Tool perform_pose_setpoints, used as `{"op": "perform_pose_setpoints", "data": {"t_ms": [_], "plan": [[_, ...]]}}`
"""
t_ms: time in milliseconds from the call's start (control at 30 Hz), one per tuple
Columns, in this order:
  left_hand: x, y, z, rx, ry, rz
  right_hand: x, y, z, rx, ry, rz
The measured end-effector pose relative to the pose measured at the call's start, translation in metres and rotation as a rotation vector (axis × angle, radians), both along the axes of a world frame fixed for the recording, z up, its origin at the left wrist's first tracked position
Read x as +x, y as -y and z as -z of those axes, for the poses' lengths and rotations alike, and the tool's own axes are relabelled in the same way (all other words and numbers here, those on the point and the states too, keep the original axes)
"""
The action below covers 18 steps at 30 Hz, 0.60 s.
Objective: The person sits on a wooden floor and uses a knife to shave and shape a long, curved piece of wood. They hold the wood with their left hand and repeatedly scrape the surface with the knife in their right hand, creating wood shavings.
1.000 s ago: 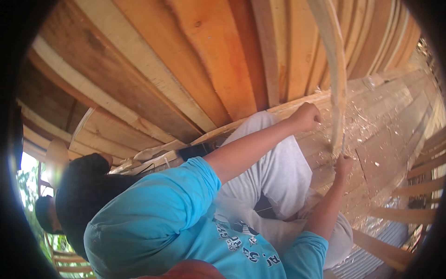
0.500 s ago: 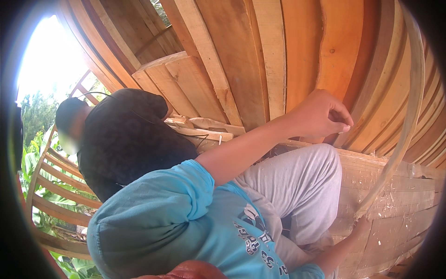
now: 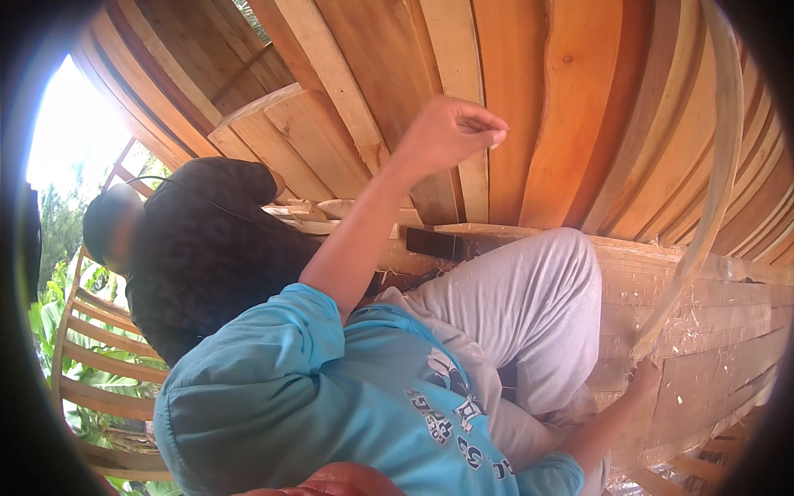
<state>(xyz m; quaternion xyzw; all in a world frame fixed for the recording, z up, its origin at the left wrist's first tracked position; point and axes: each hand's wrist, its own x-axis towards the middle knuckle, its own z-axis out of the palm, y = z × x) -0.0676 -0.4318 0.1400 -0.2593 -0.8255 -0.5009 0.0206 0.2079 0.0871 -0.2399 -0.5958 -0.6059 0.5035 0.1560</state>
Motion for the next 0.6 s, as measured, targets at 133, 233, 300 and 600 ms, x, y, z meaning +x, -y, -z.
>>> {"op": "perform_pose_setpoints", "data": {"t_ms": [133, 233, 300, 600], "plan": [[-0.006, 0.023, -0.016, 0.014, -0.086, -0.109, 0.002, 0.004, -0.002, 0.0, 0.037, -0.01], [-0.008, 0.037, -0.029, 0.035, -0.168, -0.17, 0.001, 0.005, -0.002, -0.007, 0.057, -0.016], [-0.012, 0.044, -0.035, 0.076, -0.235, -0.203, 0.002, 0.005, 0.0, -0.01, 0.04, -0.015], [-0.006, 0.061, -0.057, 0.182, -0.215, -0.283, 0.007, 0.001, 0.007, 0.043, 0.02, 0.01]]}}
